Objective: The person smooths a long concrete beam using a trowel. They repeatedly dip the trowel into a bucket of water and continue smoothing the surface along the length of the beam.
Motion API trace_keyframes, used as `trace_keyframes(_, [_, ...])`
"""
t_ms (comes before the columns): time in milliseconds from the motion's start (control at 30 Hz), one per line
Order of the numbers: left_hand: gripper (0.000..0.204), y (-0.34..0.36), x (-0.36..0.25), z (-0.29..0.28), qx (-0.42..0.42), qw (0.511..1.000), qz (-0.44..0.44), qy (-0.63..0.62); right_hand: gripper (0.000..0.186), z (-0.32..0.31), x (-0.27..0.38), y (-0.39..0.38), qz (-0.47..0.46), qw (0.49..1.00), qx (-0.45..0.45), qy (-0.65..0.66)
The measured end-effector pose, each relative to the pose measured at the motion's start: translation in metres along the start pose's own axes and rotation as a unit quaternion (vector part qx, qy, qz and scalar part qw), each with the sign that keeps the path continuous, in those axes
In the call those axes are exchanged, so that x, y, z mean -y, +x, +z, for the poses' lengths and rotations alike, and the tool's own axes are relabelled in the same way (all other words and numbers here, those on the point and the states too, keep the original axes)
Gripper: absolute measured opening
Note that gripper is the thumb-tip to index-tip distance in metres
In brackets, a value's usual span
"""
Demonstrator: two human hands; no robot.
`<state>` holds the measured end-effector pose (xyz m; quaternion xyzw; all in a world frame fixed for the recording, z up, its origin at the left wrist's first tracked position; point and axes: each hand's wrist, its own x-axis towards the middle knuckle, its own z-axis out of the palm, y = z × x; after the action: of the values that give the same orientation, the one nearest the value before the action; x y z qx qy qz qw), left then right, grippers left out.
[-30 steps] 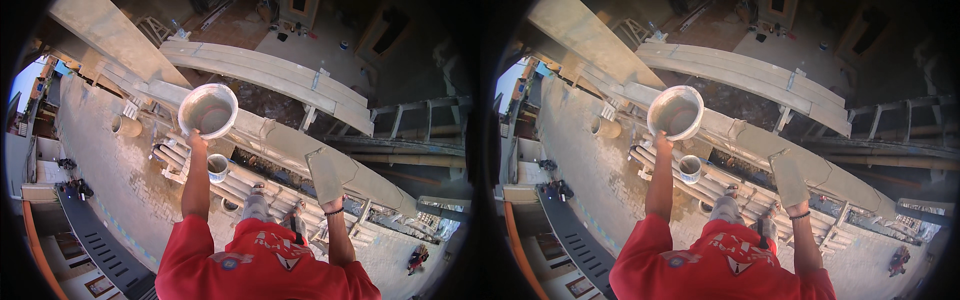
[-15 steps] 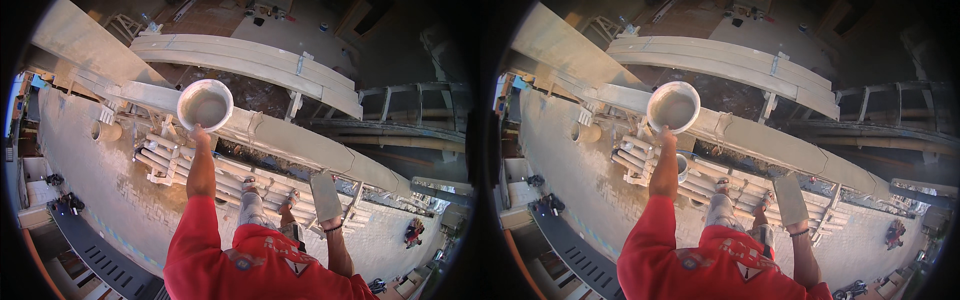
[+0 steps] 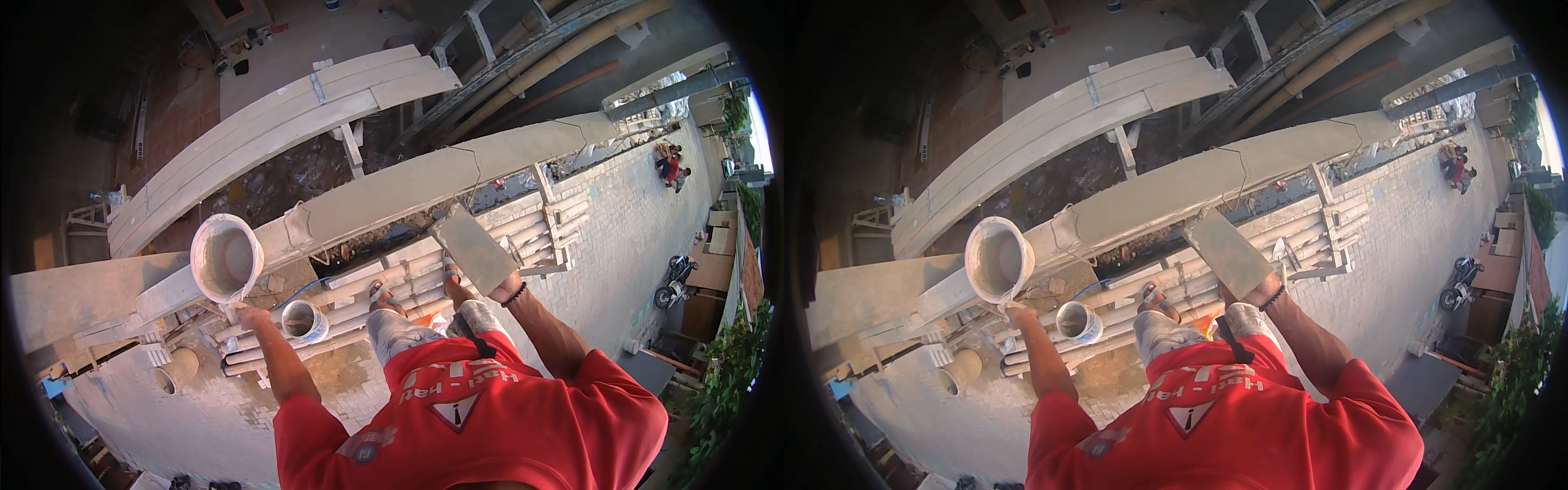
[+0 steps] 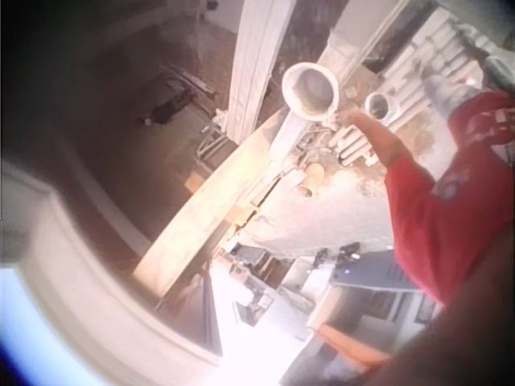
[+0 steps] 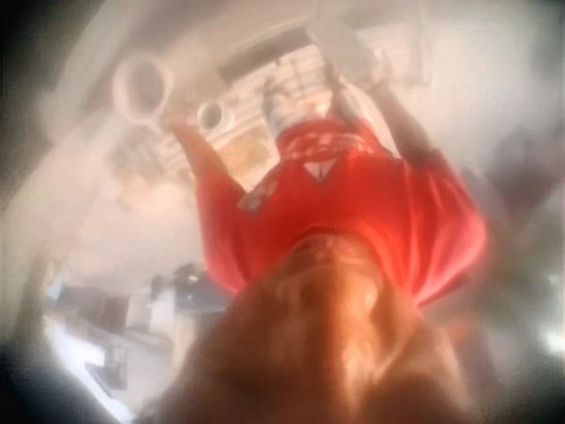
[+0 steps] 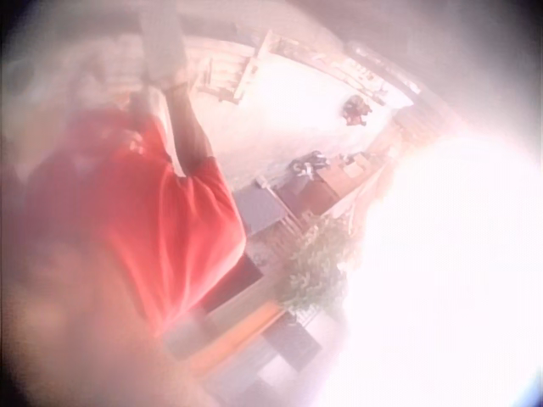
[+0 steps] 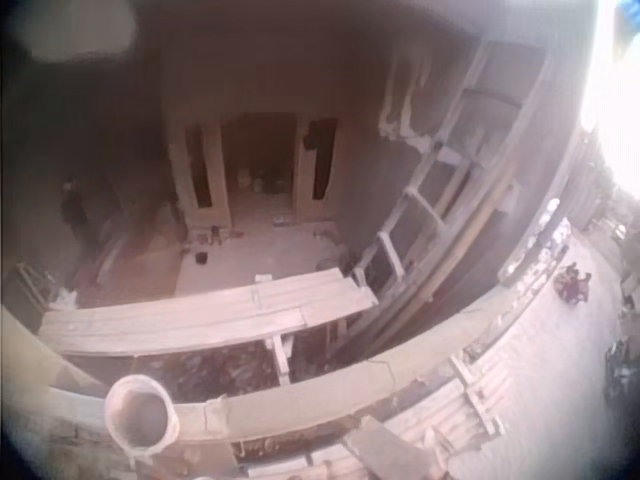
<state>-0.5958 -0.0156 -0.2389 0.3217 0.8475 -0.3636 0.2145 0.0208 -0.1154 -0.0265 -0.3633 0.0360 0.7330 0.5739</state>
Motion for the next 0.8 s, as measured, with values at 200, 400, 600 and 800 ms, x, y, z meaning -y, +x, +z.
trace_keyframes(200, [0.050,-0.143,-0.051,0.098,0.144,0.626,-0.127,-0.756,0.036,-0.096,0.037,-0.038,-0.031,0.995,-0.066,0.065])
trace_keyframes(400, [0.043,-0.240,-0.090,0.158,0.219,0.740,0.063,-0.633,0.032,-0.113,0.100,-0.011,-0.111,0.973,-0.140,-0.146])
trace_keyframes(600, [0.053,-0.300,-0.115,0.175,0.283,0.787,0.150,-0.527,0.036,-0.178,0.160,0.120,-0.242,0.635,-0.245,-0.691])
trace_keyframes(800, [0.042,-0.344,-0.126,0.202,0.271,0.785,0.059,-0.554,0.041,-0.182,0.172,0.214,-0.276,0.538,-0.197,-0.772])
